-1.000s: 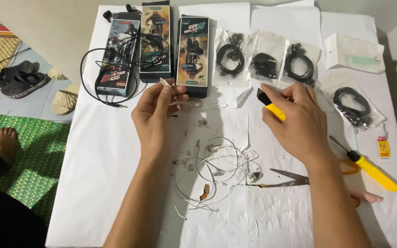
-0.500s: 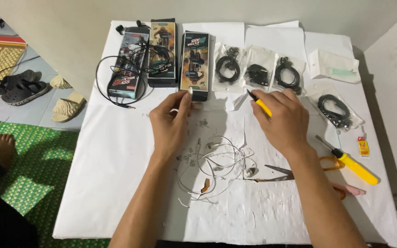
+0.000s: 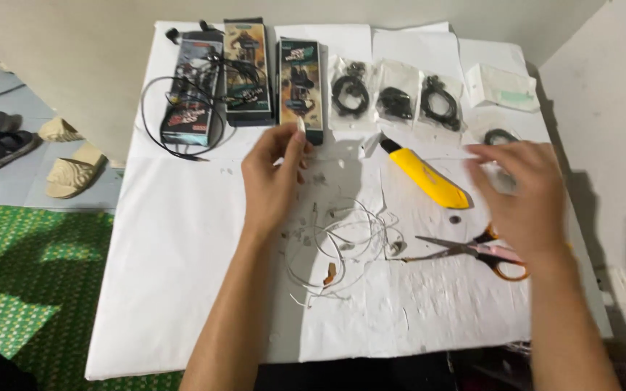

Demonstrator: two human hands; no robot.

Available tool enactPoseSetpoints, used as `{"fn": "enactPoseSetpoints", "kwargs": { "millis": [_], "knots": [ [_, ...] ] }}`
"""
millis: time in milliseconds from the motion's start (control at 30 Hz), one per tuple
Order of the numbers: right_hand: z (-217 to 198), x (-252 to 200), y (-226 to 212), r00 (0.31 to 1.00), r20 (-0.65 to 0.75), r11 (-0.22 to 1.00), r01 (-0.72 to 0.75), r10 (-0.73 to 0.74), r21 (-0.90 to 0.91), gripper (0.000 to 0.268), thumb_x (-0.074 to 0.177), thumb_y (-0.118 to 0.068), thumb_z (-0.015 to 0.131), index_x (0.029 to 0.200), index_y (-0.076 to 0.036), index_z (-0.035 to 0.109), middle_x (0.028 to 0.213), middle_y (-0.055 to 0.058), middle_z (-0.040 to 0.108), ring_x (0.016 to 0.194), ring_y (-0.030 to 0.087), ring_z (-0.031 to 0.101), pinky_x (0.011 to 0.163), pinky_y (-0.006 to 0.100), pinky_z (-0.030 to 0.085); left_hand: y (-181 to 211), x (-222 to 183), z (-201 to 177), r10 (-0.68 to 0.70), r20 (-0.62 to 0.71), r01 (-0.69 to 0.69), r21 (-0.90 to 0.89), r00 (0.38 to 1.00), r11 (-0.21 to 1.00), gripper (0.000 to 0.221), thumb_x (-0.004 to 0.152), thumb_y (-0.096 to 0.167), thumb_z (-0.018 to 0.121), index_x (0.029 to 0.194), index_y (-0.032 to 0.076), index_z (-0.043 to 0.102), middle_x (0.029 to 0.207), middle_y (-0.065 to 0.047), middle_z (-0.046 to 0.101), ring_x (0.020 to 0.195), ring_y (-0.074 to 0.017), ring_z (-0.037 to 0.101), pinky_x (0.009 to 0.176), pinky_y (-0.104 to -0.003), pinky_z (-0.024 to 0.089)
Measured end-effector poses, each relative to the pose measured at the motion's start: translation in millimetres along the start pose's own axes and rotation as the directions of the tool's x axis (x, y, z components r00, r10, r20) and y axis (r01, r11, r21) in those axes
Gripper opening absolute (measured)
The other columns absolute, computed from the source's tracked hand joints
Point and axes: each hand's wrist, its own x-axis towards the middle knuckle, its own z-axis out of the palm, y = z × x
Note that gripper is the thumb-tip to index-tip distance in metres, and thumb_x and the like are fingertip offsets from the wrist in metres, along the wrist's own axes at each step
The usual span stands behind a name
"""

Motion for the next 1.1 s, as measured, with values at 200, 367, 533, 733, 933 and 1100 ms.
{"fn": "enactPoseSetpoints", "kwargs": {
  "millis": [200, 367, 533, 733, 933, 1100],
  "knots": [
    [-26.8, -71.5, 71.9, 0.985, -0.036, 0.965, -0.175, 0.171, -0.194, 0.012, 0.105, -0.004, 0.084, 0.114, 0.002, 0.08, 0.101, 0.012, 0.071, 0.095, 0.025, 0.058, 0.084, 0.037, 0.047, -1.2, 1.1, -1.3, -0.059, 0.102, 0.084, -0.26, 0.993, 0.962, 0.015, 0.1, 0.009, 0.062, 0.112, 0.001, 0.064, 0.087, -0.008, 0.071, 0.067, -0.0091, 0.06, 0.055, -0.022, 0.05],
    [-37.6, -94.0, 27.7, 0.978, 0.11, 0.984, -0.177, 0.18, -0.03, 0.019, 0.089, -0.009, 0.08, 0.108, -0.008, 0.077, 0.11, 0.007, 0.071, 0.104, 0.023, 0.056, 0.094, 0.037, 0.044, -2.7, -2.8, -0.1, -0.1, 0.145, 0.136, -0.264, 0.984, 0.955, 0.011, 0.097, 0.007, 0.064, 0.106, 0.002, 0.068, 0.087, -0.008, 0.073, 0.067, -0.009, 0.061, 0.054, -0.022, 0.051],
    [-26.8, -107.6, 10.3, 0.984, 0.116, 0.989, -0.142, 0.135, 0.047, 0.028, 0.084, -0.003, 0.08, 0.112, 0.001, 0.076, 0.114, 0.012, 0.065, 0.107, 0.025, 0.056, 0.086, 0.035, 0.05, -5.4, -4.5, 0.8, -0.109, 0.145, 0.143, -0.244, 0.983, 0.959, 0.01, 0.097, 0.007, 0.065, 0.105, 0.001, 0.067, 0.087, -0.01, 0.073, 0.066, -0.0099, 0.062, 0.053, -0.022, 0.052],
    [-25.1, -113.1, 11.8, 0.98, 0.086, 0.981, -0.185, 0.179, 0.067, 0.017, 0.089, 0.0, 0.078, 0.106, 0.0, 0.074, 0.117, 0.011, 0.06, 0.101, 0.021, 0.056, 0.083, 0.032, 0.05, -9.6, -7.6, 1.2, -0.09, 0.209, 0.149, -0.286, 0.974, 0.947, 0.013, 0.097, 0.006, 0.066, 0.106, -0.003, 0.066, 0.084, -0.01, 0.07, 0.066, -0.0127, 0.061, 0.06, -0.024, 0.054],
    [-33.1, -123.2, 28.0, 0.939, 0.155, 0.949, -0.315, 0.308, 0.017, 0.014, 0.091, -0.004, 0.076, 0.105, 0.0, 0.074, 0.118, 0.009, 0.061, 0.103, 0.021, 0.062, 0.087, 0.034, 0.052, -9.7, -10.8, 8.0, -0.043, 0.237, 0.109, -0.275, 0.97, 0.955, 0.014, 0.097, 0.003, 0.065, 0.108, -0.006, 0.066, 0.083, -0.011, 0.07, 0.069, -0.0128, 0.06, 0.065, -0.025, 0.055],
    [-28.4, -114.5, 21.2, 0.91, 0.026, 0.827, -0.388, 0.414, 0.407, 0.014, 0.113, 0.0, 0.054, 0.123, 0.009, 0.049, 0.104, 0.02, 0.065, 0.095, 0.025, 0.065, 0.086, 0.035, 0.056, 0.4, -18.2, 23.8, -0.119, 0.279, 0.199, -0.28, 0.953, 0.939, 0.036, 0.095, 0.006, 0.066, 0.128, -0.009, 0.064, 0.095, -0.015, 0.074, 0.077, -0.0171, 0.068, 0.072, -0.028, 0.062]
  ]
}}
